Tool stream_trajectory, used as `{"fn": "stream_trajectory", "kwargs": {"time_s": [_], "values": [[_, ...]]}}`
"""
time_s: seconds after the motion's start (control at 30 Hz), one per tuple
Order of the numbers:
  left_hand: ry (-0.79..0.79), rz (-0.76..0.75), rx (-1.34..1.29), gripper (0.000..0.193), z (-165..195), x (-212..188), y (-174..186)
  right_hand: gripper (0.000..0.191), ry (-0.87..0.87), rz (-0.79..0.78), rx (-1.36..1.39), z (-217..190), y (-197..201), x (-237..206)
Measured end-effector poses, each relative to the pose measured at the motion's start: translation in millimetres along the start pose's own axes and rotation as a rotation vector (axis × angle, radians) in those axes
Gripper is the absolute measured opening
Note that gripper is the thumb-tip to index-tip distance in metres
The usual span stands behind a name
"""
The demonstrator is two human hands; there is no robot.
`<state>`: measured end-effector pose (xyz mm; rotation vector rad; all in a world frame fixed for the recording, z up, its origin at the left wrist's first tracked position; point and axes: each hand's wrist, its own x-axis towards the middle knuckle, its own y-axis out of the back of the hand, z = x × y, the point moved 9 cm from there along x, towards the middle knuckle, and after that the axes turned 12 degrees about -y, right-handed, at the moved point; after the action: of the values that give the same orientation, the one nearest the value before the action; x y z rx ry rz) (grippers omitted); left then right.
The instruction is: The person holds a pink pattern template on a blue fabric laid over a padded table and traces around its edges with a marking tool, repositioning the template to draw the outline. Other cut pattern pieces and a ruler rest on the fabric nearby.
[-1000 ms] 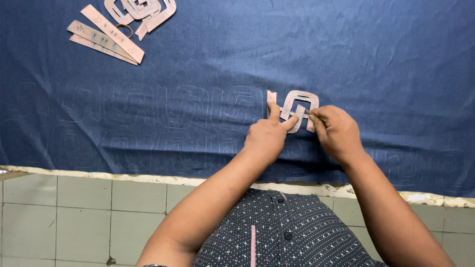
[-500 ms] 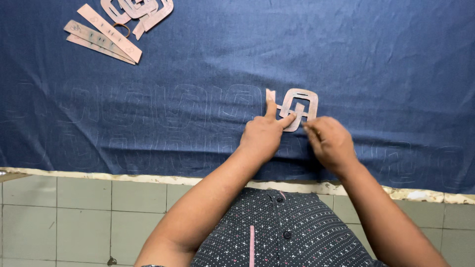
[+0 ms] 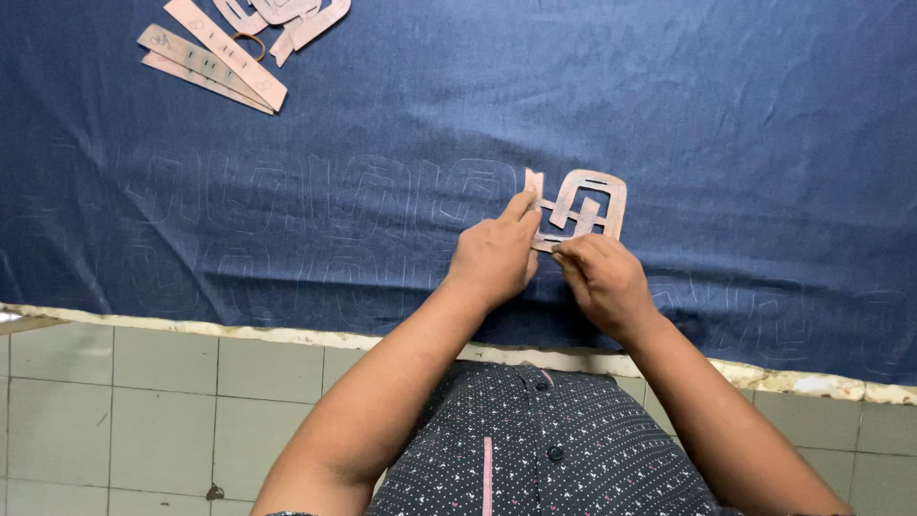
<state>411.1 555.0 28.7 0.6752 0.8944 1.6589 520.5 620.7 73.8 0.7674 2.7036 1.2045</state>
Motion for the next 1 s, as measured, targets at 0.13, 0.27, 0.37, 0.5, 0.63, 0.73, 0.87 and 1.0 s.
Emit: {"fn": "stream_trajectory", "kwargs": {"time_s": [0.13, 0.27, 0.37, 0.5, 0.63, 0.73, 0.87, 1.0], "values": [[-0.009, 0.042, -0.084, 0.059, -1, -2, 6, 0.009, 0.037, -0.028, 0.064, -6, -13, 14], [0.018, 0.092, -0.067, 0.042, -7, -1, 4, 0.009, 0.064, -0.047, 0.050, -9, -19, 25], [0.009, 0.159, -0.074, 0.033, -9, -2, 4, 0.008, 0.055, -0.009, 0.040, -8, -20, 29], [0.007, 0.188, -0.091, 0.030, -7, -2, 3, 0.008, -0.116, 0.060, 0.025, 16, -4, 33], [0.031, 0.165, -0.086, 0.032, -5, -3, 1, 0.010, -0.188, 0.065, 0.015, 33, 5, 33], [0.023, 0.175, -0.065, 0.032, -3, -3, 4, 0.011, -0.172, 0.049, 0.016, 35, 1, 34], [0.027, 0.160, -0.040, 0.033, -1, -3, 3, 0.010, -0.139, 0.037, 0.041, 35, -3, 34], [0.018, 0.095, 0.115, 0.032, 0, 1, -5, 0.010, -0.108, 0.062, -0.047, 35, -1, 38]]}}
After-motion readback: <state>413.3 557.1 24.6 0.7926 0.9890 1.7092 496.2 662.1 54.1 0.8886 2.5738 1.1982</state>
